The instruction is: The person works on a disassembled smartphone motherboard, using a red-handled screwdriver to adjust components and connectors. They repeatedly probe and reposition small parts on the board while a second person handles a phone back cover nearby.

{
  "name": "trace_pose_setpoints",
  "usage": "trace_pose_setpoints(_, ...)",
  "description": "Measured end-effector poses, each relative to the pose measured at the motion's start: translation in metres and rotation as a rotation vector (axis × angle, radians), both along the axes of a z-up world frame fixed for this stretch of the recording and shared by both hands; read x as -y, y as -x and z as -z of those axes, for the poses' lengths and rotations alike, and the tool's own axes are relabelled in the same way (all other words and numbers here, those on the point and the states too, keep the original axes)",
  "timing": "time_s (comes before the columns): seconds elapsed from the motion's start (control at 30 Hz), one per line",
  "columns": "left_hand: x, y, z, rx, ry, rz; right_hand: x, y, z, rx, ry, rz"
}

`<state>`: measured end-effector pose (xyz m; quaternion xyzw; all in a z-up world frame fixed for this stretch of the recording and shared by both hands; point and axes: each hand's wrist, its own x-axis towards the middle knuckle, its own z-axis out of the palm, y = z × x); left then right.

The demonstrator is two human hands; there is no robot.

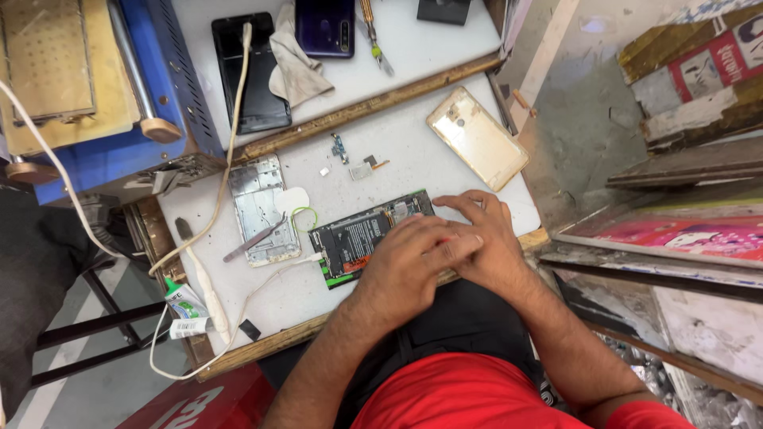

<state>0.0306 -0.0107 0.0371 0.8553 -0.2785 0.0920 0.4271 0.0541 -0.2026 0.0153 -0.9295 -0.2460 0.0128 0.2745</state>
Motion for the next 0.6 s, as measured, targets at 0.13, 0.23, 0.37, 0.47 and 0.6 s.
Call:
trace_pose_setpoints(0.13, 0.0019, 0.0018, -0.0039, 0.059, -0.071, -0.080, 0.0016, 0.0019, -0.0006, -0.017, -0.019, -0.006)
trace_pose_setpoints(0.23, 0.0011, 0.0022, -0.0054, 0.047, -0.002, -0.026, -0.0002, 0.0004, -0.0013, -0.021, -0.055, 0.014)
trace_pose_setpoints(0.37, 0.0013, 0.0020, -0.0032, 0.072, -0.020, -0.107, -0.0019, 0.0003, 0.0005, -0.020, -0.005, 0.039)
trace_pose_setpoints(0.47, -0.0009, 0.0021, -0.0033, 0.003, 0.110, 0.032, -0.0027, -0.0031, 0.0007, -0.010, 0.021, 0.032)
trace_pose_setpoints(0.6, 0.0018, 0.0058, 0.0010, 0.033, 0.053, -0.064, -0.0007, 0.0026, 0.0040, -0.019, -0.009, 0.045)
